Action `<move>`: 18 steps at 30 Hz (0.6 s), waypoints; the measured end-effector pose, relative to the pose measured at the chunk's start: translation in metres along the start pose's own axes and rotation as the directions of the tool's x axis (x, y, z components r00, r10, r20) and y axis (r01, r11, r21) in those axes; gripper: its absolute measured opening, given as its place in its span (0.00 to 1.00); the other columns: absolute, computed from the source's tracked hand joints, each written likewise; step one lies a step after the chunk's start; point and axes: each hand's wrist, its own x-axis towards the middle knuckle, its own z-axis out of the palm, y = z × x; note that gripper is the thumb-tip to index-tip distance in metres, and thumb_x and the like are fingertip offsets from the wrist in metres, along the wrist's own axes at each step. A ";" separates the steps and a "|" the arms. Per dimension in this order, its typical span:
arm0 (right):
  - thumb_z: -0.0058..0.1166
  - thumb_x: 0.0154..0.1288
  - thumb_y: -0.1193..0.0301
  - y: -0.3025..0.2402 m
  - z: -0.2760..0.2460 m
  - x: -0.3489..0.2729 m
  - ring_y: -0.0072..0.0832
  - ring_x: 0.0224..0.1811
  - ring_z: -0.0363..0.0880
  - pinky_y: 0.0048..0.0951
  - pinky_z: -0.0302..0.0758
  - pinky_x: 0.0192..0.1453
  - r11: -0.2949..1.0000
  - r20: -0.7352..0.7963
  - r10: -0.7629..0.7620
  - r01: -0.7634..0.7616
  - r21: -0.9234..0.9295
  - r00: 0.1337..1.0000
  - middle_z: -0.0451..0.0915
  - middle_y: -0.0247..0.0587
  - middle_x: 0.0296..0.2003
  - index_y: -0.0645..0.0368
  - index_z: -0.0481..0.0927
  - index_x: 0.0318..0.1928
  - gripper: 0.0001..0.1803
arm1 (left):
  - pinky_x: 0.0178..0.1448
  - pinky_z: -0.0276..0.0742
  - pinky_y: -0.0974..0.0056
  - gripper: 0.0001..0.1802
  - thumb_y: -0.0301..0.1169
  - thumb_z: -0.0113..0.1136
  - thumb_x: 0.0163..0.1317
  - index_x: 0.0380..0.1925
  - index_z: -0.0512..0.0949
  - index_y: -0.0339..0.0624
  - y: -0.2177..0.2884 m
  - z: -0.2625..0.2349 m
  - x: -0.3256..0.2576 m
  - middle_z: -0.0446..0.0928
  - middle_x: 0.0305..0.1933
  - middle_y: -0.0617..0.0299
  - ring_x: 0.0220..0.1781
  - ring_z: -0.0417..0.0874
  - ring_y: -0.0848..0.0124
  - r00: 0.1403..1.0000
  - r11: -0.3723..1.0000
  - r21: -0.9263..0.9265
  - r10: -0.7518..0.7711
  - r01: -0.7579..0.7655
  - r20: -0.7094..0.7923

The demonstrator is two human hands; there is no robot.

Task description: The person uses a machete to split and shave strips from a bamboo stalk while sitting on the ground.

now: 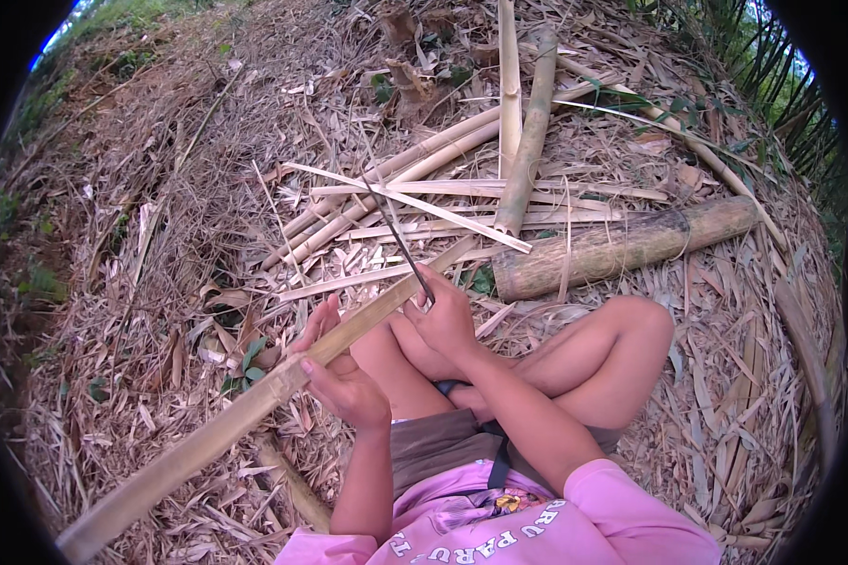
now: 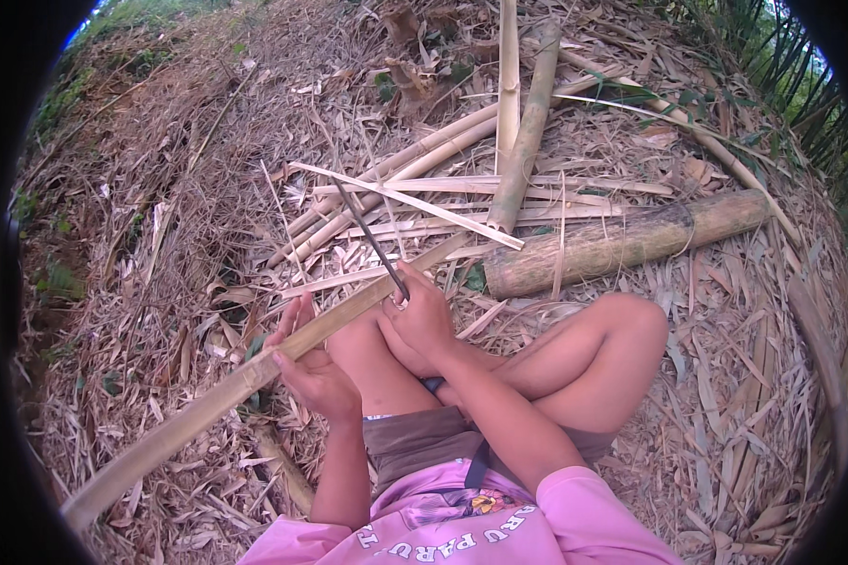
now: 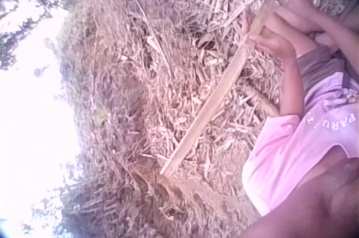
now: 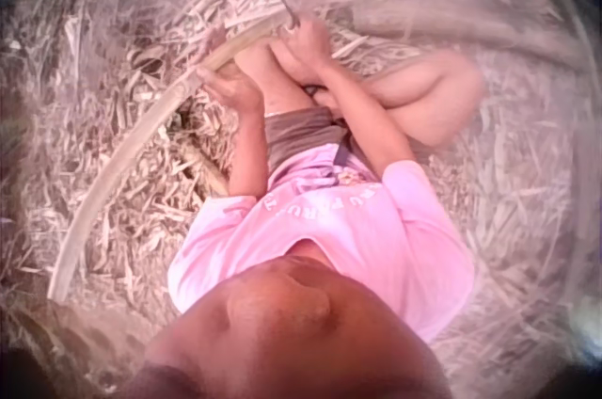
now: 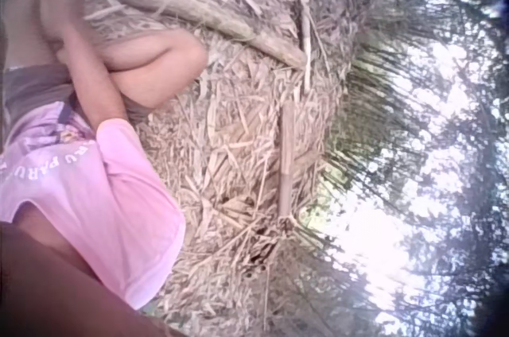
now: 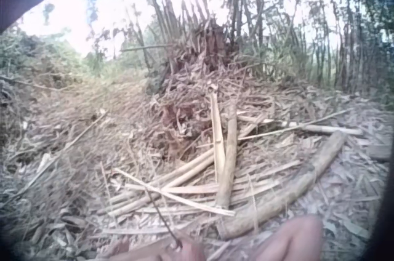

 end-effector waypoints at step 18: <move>0.71 0.46 0.76 -0.073 -0.046 0.010 0.14 0.22 0.68 0.20 0.68 0.25 0.988 0.167 -0.156 0.154 0.025 0.974 0.74 0.32 0.31 0.62 0.80 0.45 0.22 | 0.68 0.72 0.50 0.24 0.44 0.31 0.78 0.62 0.61 0.39 0.068 -0.009 0.046 0.62 0.71 0.38 0.68 0.70 0.42 0.994 0.972 -0.211 -0.110 0.103 -0.020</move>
